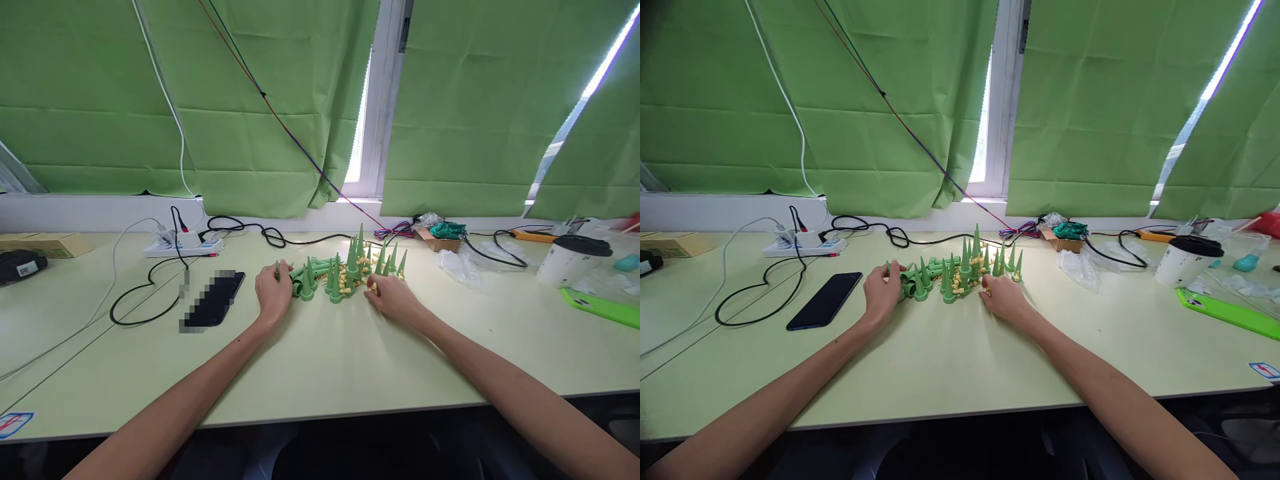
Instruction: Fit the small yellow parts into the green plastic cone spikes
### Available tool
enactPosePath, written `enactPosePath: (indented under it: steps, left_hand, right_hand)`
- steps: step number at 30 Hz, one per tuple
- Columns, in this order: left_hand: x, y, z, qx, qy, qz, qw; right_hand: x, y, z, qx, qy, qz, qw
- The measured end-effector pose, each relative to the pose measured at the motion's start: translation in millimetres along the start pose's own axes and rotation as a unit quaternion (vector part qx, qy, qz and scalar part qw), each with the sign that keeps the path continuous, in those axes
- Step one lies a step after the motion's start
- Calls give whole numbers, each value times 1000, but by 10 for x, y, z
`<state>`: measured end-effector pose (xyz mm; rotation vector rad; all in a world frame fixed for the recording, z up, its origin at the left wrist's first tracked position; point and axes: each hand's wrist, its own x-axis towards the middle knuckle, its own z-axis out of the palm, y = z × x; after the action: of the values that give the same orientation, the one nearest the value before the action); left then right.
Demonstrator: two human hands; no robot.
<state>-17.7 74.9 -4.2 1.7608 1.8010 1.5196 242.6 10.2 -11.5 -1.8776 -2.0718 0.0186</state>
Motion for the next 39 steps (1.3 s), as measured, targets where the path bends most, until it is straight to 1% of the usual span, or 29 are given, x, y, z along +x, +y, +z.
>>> enactPosePath:
  steps: [6,8,10,12,14,17,18,20,22,26,39]
  left_hand:
    - [-78,128,-66,-45,46,39,997]
    - [-127,192,-105,-79,46,45,995]
    - [-191,245,-132,-121,28,56,991]
    - [-266,279,-142,-153,-11,86,984]
    - [-343,295,-132,-156,-74,143,974]
    - [-435,290,-96,-132,-178,248,943]
    - [-454,283,-82,-118,-208,269,933]
    - [-471,268,-55,-99,-249,291,919]
    - [-465,253,-33,-93,-275,292,911]
    - [-431,237,-10,-101,-313,265,906]
    - [-417,192,28,-104,-375,231,892]
  right_hand:
    - [-18,-32,-20,8,-22,-9,1000]
    - [-21,-32,-25,16,-28,-22,999]
    - [-26,-32,-24,29,-32,-43,998]
    - [-33,-32,-17,49,-35,-67,996]
    - [-40,-34,-4,71,-36,-90,993]
    - [-49,-43,17,96,-37,-115,988]
    - [-53,-48,21,100,-37,-121,987]
    - [-60,-59,25,106,-38,-129,985]
    - [-69,-71,22,113,-39,-134,984]
    - [-90,-94,8,131,-39,-147,980]
    - [-91,-94,23,153,-33,-160,975]
